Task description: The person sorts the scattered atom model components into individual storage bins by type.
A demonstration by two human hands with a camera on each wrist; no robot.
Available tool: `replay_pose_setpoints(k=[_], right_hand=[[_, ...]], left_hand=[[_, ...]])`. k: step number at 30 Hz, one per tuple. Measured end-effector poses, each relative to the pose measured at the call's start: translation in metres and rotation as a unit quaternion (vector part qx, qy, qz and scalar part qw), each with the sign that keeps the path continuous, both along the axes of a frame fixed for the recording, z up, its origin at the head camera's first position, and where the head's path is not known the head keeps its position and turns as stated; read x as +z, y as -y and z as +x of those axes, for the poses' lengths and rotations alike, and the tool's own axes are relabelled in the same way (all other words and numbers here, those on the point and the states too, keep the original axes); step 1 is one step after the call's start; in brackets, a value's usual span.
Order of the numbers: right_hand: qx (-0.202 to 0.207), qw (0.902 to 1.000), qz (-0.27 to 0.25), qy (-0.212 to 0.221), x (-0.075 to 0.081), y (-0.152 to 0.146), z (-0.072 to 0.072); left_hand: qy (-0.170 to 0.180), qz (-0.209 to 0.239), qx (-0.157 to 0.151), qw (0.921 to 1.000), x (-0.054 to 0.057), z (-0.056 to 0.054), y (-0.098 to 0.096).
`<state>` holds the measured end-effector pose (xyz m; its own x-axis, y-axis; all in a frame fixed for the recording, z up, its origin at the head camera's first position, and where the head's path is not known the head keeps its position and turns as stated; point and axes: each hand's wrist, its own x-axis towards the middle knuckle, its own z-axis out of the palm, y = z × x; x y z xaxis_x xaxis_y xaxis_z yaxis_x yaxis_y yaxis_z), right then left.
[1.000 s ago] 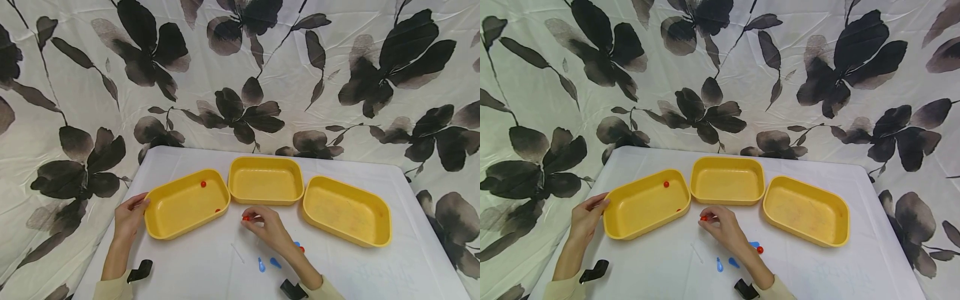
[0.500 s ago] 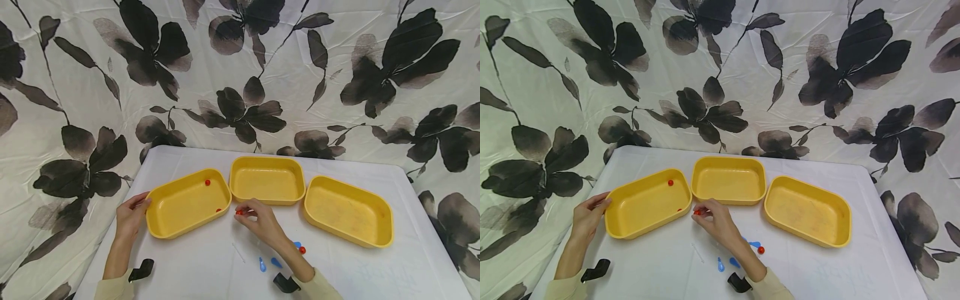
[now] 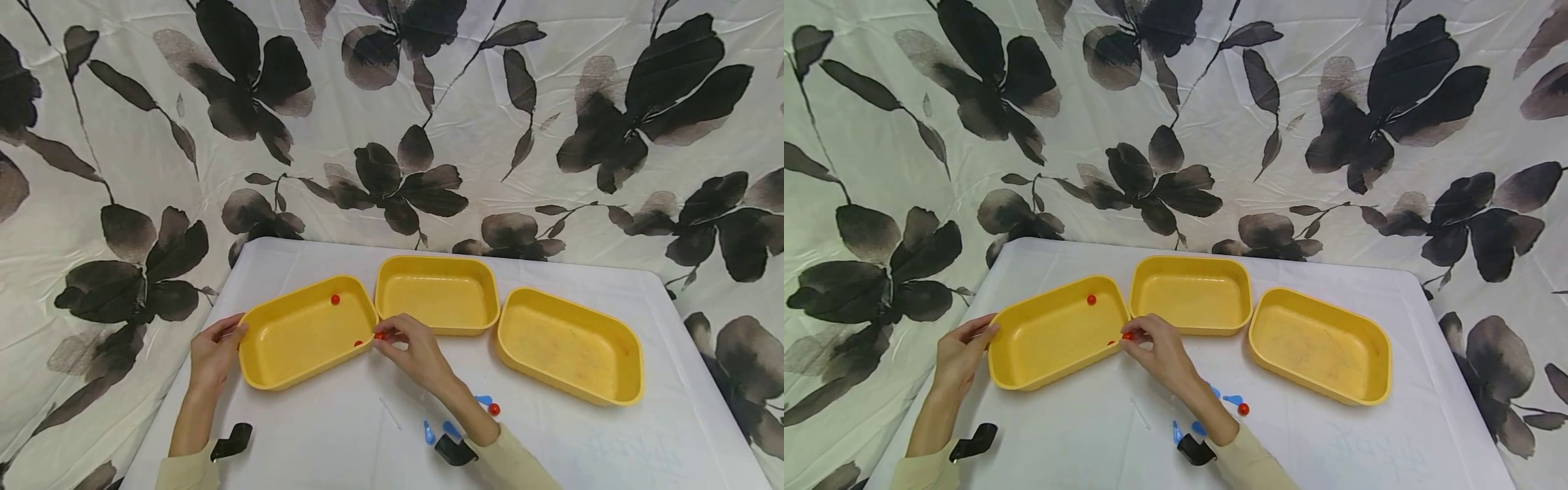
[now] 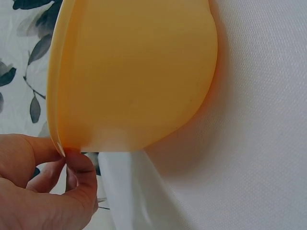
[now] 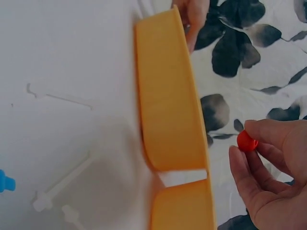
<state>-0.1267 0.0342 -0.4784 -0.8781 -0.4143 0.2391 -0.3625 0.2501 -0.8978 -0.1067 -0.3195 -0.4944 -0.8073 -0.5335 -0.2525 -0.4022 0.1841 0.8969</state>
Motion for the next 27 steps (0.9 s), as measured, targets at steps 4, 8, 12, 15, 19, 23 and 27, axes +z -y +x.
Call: replay_pose_setpoints(k=[4, 8, 12, 15, 19, 23, 27], right_hand=[[-0.002, 1.0000, 0.001, -0.004, 0.000, 0.005, -0.003], [0.003, 0.9998, 0.001, -0.021, 0.001, 0.010, -0.006], [0.005, 0.9994, 0.001, -0.034, 0.002, 0.015, -0.008], [0.005, 0.9991, -0.003, -0.043, 0.001, 0.019, -0.010], [0.006, 0.9989, -0.008, -0.046, 0.001, 0.024, -0.013], [0.011, 0.9994, -0.009, -0.032, 0.001, 0.029, -0.015], [0.013, 0.9997, -0.004, -0.020, -0.001, 0.033, -0.016]], left_hand=[[-0.001, 0.000, 0.000, 1.0000, 0.000, 0.001, 0.000], [-0.002, -0.005, 0.001, 1.0000, 0.001, 0.000, 0.000], [-0.003, -0.008, 0.002, 1.0000, 0.001, 0.000, -0.001], [-0.003, -0.006, 0.001, 1.0000, 0.001, -0.001, 0.000], [0.001, -0.005, -0.001, 1.0000, 0.001, -0.001, 0.000], [0.004, -0.006, 0.002, 1.0000, 0.000, -0.001, 0.000], [0.007, -0.008, 0.005, 0.9999, 0.001, -0.001, 0.000]])
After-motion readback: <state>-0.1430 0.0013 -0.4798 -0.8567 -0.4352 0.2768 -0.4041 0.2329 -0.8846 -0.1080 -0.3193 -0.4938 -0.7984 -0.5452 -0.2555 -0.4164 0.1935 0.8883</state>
